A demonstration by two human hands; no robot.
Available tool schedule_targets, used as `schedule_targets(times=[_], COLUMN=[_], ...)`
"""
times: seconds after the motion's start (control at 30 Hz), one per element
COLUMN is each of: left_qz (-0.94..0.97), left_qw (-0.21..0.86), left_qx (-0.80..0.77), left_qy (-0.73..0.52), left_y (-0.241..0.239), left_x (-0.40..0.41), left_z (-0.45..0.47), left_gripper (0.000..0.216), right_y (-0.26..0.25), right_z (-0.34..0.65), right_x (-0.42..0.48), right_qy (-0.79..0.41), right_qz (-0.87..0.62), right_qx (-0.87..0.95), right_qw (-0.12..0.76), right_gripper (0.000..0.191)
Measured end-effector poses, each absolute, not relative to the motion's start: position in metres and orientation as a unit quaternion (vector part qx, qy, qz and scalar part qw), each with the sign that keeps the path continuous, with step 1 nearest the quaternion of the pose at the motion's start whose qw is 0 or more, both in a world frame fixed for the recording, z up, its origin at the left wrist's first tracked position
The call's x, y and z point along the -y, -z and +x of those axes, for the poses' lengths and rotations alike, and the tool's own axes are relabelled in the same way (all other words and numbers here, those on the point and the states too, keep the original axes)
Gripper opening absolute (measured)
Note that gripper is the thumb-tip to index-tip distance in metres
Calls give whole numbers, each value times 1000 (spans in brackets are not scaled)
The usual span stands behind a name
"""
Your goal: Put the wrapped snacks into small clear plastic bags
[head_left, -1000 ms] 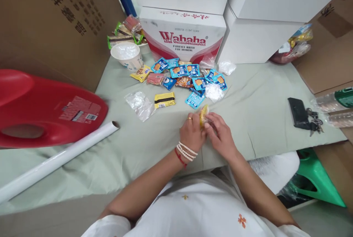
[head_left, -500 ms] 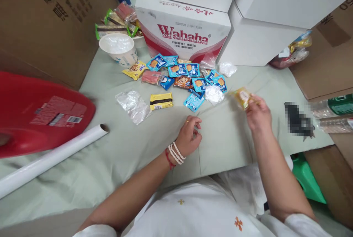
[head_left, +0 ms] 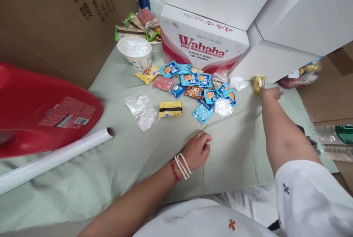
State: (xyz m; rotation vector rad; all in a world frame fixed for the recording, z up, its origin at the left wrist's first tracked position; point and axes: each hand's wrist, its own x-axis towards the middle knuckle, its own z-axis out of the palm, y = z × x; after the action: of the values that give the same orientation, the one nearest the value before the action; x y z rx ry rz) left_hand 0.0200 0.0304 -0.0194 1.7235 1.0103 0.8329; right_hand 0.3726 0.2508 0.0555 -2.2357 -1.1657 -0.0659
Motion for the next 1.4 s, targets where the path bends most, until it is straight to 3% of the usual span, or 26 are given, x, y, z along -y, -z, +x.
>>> schedule_targets(times=[0.2, 0.23, 0.37, 0.43, 0.53, 0.7, 0.83, 1.0, 1.1, 1.3, 1.4], left_qz=[709, 709, 708, 702, 677, 581, 453, 326, 358, 257, 215], left_qw=[477, 479, 484, 490, 517, 590, 658, 706, 707, 728, 739], left_qx=[-409, -408, -404, -401, -394, -385, -375, -380, -397, -374, -362], left_qy=[-321, -318, -318, -325, -345, -408, -470, -501, -462, -514, -525], left_y=[18, 18, 17, 18, 17, 12, 9, 10, 12, 9, 3], left_x=[-30, -30, -30, -31, -31, -36, -45, -54, -58, -70, -73], left_z=[19, 19, 19, 20, 19, 15, 11, 7, 7, 0, -5], left_gripper=[17, 16, 13, 13, 10, 4, 33, 65, 60, 52, 53], right_y=[-64, -60, -40, -32, -33, -52, -43, -9, 1, -5, -12], right_z=[328, 315, 260, 240, 226, 229, 224, 199, 188, 206, 226], right_x=[-268, -276, -306, -311, -298, -223, -134, -54, -39, -24, -9], right_qy=[65, 49, -96, -154, -141, -157, -309, -377, -357, -286, -329], right_qz=[-837, -827, -803, -791, -753, -626, -549, -573, -572, -546, -523], right_qx=[438, 463, 523, 532, 553, 577, 537, 543, 565, 555, 605], right_qw=[320, 314, 271, 260, 327, 501, 561, 484, 475, 559, 502], right_gripper=[14, 10, 24, 19, 15, 28, 28, 19, 17, 7, 9])
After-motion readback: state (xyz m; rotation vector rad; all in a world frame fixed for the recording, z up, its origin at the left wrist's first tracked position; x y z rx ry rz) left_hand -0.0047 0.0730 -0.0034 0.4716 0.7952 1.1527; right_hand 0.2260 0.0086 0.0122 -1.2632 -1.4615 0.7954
